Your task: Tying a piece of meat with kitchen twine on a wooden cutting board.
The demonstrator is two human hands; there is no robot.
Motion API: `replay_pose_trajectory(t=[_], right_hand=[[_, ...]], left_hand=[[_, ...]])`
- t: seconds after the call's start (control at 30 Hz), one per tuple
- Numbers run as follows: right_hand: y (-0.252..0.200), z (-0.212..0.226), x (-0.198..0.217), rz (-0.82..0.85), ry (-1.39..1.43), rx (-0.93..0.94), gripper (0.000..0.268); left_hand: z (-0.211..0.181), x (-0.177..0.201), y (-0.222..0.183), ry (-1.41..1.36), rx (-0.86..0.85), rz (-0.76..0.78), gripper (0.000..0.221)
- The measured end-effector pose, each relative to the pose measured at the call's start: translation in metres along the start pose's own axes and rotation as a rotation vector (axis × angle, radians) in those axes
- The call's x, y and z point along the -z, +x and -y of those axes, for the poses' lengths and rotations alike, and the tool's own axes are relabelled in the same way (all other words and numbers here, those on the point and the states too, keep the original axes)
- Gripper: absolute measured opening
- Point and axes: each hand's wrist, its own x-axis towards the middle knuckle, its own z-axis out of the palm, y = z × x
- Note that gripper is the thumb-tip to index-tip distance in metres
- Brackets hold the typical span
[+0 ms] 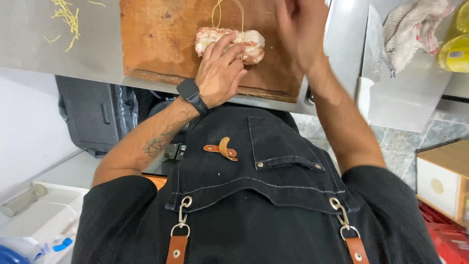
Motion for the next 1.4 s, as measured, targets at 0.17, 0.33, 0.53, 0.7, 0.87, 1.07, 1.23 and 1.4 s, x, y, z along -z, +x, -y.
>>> replay_pose_trajectory(t=[0.17, 0.33, 0.53, 0.7, 0.87, 1.07, 1.23, 1.4], right_hand=[[-0.080, 0.022, -0.026, 0.039, -0.253, 0.468, 0.017], [-0.098, 0.047, -0.059, -0.052, -0.172, 0.325, 0.027], [-0.098, 0.065, -0.064, -0.062, -0.289, 0.162, 0.019], [-0.094, 0.072, -0.067, -0.098, -0.236, 0.032, 0.015], [-0.085, 0.089, -0.070, -0.099, -0.268, -0.137, 0.018], [-0.066, 0.104, -0.071, -0.117, -0.198, -0.335, 0.028], [-0.072, 0.079, -0.073, -0.028, -0.189, -0.345, 0.016], [-0.053, 0.099, -0.061, 0.082, -0.100, -0.325, 0.039]], left_hand=[[0.010, 0.013, 0.007, -0.173, 0.023, 0.062, 0.018], [0.029, 0.019, 0.013, -0.222, -0.017, 0.072, 0.026], [0.078, 0.020, 0.052, -0.363, -0.058, 0.312, 0.038], [0.121, -0.007, 0.093, -0.367, -0.246, 0.451, 0.041], [0.126, -0.013, 0.105, -0.192, -0.351, 0.488, 0.019], [0.124, 0.016, 0.130, -0.163, -0.450, 0.433, 0.033], [0.104, 0.003, 0.164, -0.407, -0.350, 0.831, 0.041], [0.108, -0.079, 0.178, -0.608, -0.196, 0.834, 0.032]])
